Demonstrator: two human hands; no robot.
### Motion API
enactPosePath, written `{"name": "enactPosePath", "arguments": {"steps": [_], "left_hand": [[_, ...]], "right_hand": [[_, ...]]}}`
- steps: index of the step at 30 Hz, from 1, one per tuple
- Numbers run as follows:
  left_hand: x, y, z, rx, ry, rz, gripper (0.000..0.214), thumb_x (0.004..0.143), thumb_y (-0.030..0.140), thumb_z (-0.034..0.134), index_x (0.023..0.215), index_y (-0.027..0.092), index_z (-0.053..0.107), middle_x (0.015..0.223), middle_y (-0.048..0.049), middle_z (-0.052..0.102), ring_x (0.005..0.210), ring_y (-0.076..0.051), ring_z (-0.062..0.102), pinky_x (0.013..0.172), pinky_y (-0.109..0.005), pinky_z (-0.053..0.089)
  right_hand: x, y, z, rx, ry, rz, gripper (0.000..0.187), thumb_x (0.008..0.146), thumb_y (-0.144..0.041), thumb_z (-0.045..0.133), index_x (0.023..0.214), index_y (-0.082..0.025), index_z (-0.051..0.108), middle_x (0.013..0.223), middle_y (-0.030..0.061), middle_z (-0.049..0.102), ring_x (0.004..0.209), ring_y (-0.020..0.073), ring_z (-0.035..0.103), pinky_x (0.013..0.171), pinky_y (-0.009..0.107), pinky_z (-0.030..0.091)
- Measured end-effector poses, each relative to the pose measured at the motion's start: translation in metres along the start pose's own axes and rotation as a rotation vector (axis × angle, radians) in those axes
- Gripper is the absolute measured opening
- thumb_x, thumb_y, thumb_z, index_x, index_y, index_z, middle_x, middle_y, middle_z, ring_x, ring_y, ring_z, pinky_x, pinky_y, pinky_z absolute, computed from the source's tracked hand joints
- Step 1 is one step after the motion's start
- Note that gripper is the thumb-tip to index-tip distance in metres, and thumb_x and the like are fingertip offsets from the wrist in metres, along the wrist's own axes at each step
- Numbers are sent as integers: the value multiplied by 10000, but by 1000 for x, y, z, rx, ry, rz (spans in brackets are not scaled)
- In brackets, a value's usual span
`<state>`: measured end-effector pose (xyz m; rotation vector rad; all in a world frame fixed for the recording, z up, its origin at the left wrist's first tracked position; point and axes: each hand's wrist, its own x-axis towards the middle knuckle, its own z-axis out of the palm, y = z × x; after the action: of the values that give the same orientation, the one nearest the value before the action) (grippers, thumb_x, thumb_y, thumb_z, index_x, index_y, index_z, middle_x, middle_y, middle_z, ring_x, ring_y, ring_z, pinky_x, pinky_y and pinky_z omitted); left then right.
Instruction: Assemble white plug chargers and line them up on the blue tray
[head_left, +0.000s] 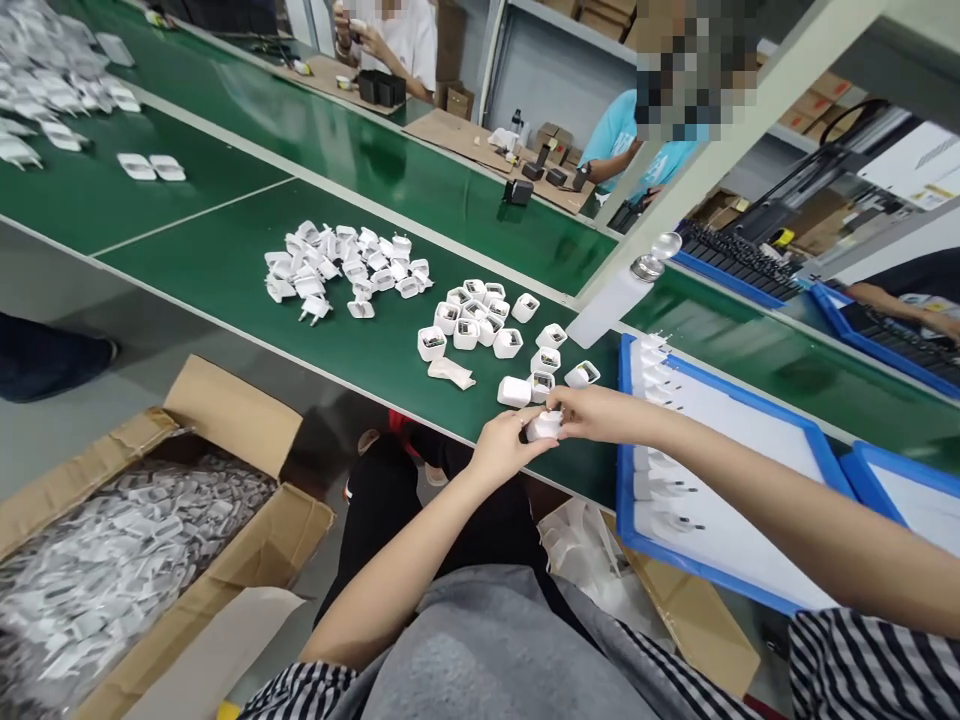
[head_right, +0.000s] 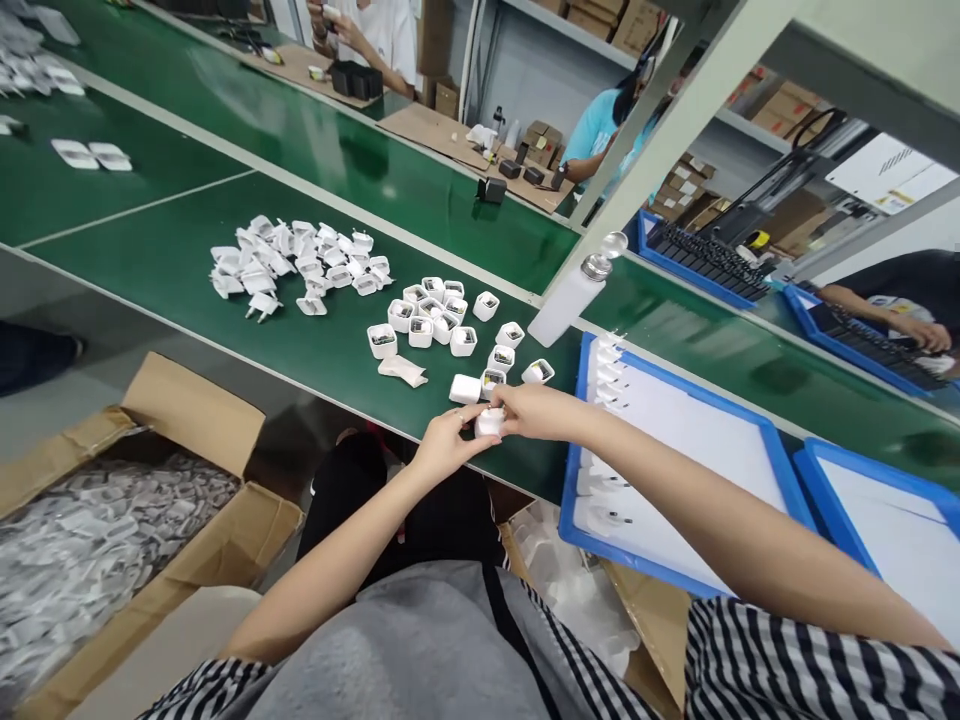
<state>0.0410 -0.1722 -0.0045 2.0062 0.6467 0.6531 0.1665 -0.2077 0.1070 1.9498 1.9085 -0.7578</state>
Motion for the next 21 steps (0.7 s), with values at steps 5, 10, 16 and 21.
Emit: {"name": "enactPosePath", "arguments": {"steps": [5,10,16,21], "left_hand": [[-11,29,-7,-45,100,230,319,648,305,580,940,180,548,888,-36,627,775,-140,562,702,-252,448],[-23,79,13,-50,-33,453,353,666,313,561,991,184,506,922,-42,611,866,-148,540,758,-271,446],[-32,108,54,-144,-279,405,465,659,275,564,1084,166,412,1066,-63,544,1005,-148,479,848,-279,414],[-16,98,40,-164,-191,359,361,666,246,534,1011,170,462,1094,-74,529,1028,-158,466,885,-318,381]], "right_hand": [[-56,-5,23,375,344,22,408,670,-291,546,1050,-198,428,996,53,543,699,137,552,588,261,443],[-114,-13,80,706,820,113,313,701,-283,520,1007,-238,474,1008,38,541,785,135,546,620,254,480],[-151,10,128,1026,1084,212,177,625,-305,601,775,-236,537,965,36,548,862,174,543,618,271,501],[-144,89,107,1260,1181,404,306,537,-415,632,673,-199,463,815,9,550,527,119,568,568,316,505]]}}
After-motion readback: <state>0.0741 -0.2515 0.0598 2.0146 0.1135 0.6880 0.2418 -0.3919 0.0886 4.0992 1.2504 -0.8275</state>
